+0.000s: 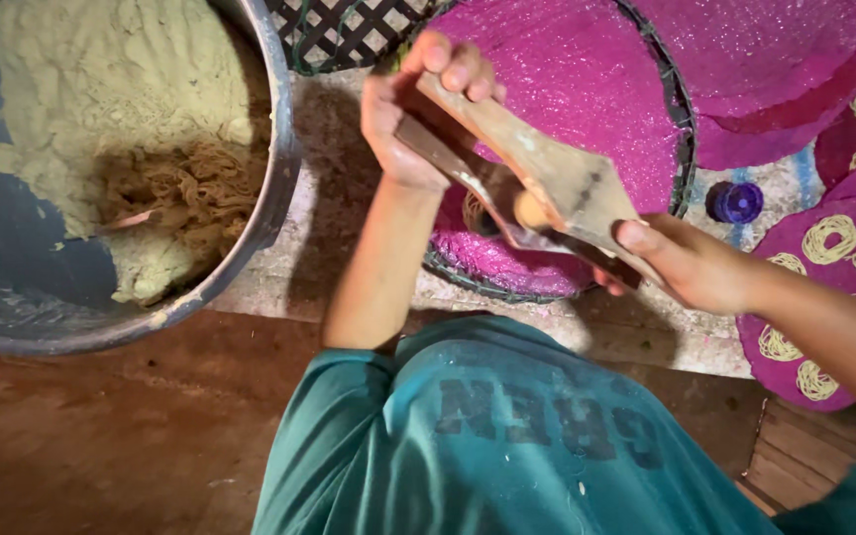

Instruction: The person scoops dough from a large metal bowl and uses a handheld press to extrude noodles into circular shapes onto a pink tray. The person repeatedly refills the press and arranges the noodle coils on the tray.

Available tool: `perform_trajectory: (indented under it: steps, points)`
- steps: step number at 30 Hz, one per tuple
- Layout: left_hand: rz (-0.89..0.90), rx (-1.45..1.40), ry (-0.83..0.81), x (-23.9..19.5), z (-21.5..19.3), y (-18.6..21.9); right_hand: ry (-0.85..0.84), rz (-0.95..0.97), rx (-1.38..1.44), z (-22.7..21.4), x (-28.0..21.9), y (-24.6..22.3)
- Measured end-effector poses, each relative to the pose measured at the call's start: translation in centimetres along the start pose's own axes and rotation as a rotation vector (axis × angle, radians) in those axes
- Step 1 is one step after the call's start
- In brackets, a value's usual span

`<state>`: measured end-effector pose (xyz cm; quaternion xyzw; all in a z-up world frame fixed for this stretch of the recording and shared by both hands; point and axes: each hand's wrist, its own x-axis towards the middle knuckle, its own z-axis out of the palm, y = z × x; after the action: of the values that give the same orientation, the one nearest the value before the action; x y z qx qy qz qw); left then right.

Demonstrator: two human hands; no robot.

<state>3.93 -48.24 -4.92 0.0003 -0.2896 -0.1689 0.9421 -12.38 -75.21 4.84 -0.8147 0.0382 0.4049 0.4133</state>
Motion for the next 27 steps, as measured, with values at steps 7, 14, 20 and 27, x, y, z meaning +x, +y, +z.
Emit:
perform_trajectory:
  steps: [7,14,20,27]
  points:
    - [0.011,-0.052,0.054,3.0,0.0,-2.5,0.177,0.051,-0.026,-3.4,-0.9,-0.1]
    - [0.002,0.006,0.052,0.6,0.2,0.7,0.073,-0.047,0.041,0.5,0.1,-0.4]
    - [0.007,-0.111,0.140,1.4,0.5,-4.4,0.156,0.122,-0.023,-2.3,-1.9,1.1]
    - [-0.191,0.023,0.377,3.1,-1.5,-3.4,0.197,-0.077,0.129,-2.7,-0.5,3.0]
